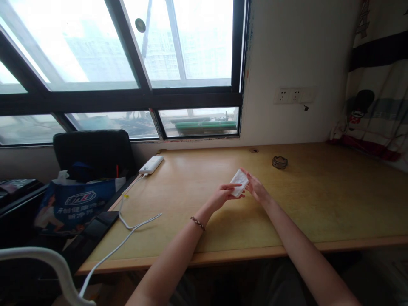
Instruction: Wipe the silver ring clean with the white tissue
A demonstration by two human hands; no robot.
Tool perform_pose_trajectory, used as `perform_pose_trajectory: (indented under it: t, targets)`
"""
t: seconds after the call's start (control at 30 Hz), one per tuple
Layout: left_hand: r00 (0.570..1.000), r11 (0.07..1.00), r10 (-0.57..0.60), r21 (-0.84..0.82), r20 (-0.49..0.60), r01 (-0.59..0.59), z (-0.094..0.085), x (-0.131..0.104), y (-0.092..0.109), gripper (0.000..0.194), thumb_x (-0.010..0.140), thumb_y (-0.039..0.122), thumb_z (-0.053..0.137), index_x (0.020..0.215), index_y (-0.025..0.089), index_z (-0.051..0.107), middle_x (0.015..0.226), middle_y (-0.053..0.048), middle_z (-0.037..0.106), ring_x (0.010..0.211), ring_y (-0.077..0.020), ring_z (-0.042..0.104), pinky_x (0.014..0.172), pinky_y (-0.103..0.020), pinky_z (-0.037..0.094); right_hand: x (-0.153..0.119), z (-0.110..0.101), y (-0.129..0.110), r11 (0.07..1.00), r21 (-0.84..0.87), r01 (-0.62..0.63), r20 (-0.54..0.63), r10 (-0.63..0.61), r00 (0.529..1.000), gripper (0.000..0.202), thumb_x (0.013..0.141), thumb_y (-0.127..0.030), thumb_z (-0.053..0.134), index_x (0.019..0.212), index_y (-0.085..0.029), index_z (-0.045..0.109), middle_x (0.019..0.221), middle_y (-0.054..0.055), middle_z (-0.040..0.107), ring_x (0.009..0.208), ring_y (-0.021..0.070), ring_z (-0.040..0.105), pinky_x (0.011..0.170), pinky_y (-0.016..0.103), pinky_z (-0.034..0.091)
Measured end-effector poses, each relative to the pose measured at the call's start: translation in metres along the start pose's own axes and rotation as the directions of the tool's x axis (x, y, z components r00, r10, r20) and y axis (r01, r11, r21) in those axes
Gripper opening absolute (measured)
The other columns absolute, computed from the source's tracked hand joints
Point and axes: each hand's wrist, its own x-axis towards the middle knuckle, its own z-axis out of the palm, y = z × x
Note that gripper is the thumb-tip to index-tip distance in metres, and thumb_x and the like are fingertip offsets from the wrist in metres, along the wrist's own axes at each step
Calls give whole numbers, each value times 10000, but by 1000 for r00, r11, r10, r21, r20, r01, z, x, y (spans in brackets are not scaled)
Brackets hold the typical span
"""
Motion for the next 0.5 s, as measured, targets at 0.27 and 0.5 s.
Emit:
perform_pose_trajectory:
  t: [0.27,0.5]
  targets:
    - [997,988,-63,141,-48,69,-9,4,-12,211,632,155,568,793,68,673,766,-119,663,761,-218,622,826,-385,425,8,-12,12,998,12,66,-113,-64,992,558,564,-225,678,1104,-221,539,1005,7,599,802,133,562,725,256,457]
    - [993,978,-117,173,-18,119,-9,-2,-8,213,650,193,601,816,66,644,839,-140,647,781,-201,616,859,-395,417,21,-43,34,993,-121,16,-503,-75,861,486,563,-173,591,1046,-130,564,980,89,618,877,221,574,798,370,450]
